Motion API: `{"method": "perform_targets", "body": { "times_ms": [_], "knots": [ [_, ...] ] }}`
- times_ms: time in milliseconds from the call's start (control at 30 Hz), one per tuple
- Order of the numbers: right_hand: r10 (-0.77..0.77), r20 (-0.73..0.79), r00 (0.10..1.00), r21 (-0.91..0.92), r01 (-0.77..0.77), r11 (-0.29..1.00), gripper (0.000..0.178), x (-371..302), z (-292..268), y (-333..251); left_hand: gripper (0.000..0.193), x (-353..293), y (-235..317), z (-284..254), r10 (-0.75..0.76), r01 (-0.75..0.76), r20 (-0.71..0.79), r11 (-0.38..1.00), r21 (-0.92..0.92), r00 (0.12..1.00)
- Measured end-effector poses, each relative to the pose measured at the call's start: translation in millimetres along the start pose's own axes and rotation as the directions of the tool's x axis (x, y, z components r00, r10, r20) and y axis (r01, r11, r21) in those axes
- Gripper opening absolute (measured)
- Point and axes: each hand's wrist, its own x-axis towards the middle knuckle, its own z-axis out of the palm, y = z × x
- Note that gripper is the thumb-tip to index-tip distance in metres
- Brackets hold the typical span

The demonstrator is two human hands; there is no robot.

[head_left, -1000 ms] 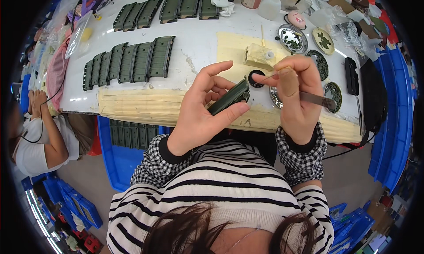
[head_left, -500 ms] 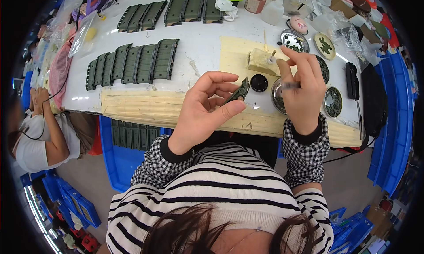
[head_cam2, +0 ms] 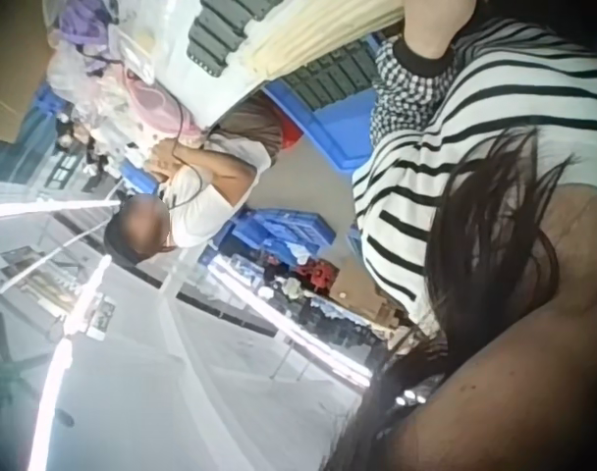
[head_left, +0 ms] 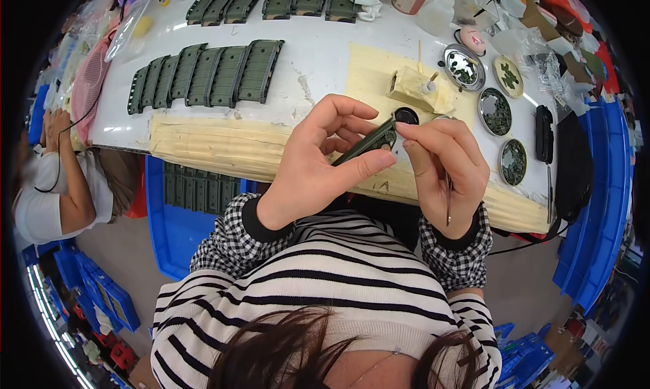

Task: Assembling a miniature toy tank by picking up small components with tweezers and attaching them to the hull.

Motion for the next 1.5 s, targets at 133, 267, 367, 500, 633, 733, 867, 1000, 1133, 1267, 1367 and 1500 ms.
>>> {"method": "perform_targets", "body": {
  "times_ms": [133,267,367,500,633,733,867,1000,1133,1267,1367,1500],
  "knots": [
    [-0.052,-0.007,0.999,-0.029,0.052,0.998,0.024,0,2,1,0.05,-2,4,-3,-0.029,0.029,0.045,1.0,0.007,0.999],
    [-0.089,-0.005,0.996,-0.075,0.088,0.993,0.023,0,4,0,0.051,-4,6,-3,-0.057,0.057,0.058,0.998,0.004,0.997],
    [-0.107,0.0,0.994,-0.081,0.107,0.991,0.023,0,4,1,0.051,-4,4,-2,-0.07,0.07,0.063,0.998,0.0,0.996],
    [-0.047,0.01,0.999,-0.083,0.048,0.995,0.025,2,1,-5,0.044,-1,-6,-3,-0.053,0.068,0.089,0.982,-0.177,0.995],
    [0.041,-0.162,0.986,0.068,-0.03,0.997,0.022,1,-13,-1,0.042,5,-21,-1,0.006,0.084,0.174,0.858,-0.506,0.985],
    [0.187,-0.225,0.956,0.212,-0.139,0.967,0.011,-7,-20,5,0.045,8,-23,-5,0.048,0.082,0.241,0.862,-0.501,0.969],
    [0.197,-0.154,0.968,0.165,-0.172,0.971,0.006,-11,-13,7,0.044,8,-27,-5,0.139,0.0,0.266,0.885,-0.466,0.954],
    [0.221,-0.102,0.97,0.2,-0.198,0.96,0.005,-17,-10,10,0.044,6,-26,-7,0.139,-0.008,0.287,0.91,-0.414,0.948],
    [0.221,-0.126,0.967,0.221,-0.189,0.957,0.005,-14,-6,9,0.044,2,-19,-6,0.048,0.081,0.228,0.847,-0.526,0.972],
    [0.252,-0.105,0.962,0.188,-0.229,0.955,0.007,-18,-9,7,0.047,-4,2,-17,-0.131,0.202,0.164,0.805,-0.557,0.978],
    [0.271,-0.088,0.958,0.211,-0.248,0.945,0.009,-21,-7,6,0.07,-4,11,-33,-0.116,0.089,-0.1,0.966,-0.244,0.988],
    [0.259,-0.064,0.964,0.206,-0.242,0.948,0.01,-21,-8,4,0.058,9,9,-110,0.361,-0.158,-0.515,0.905,0.396,0.777]
  ]
}}
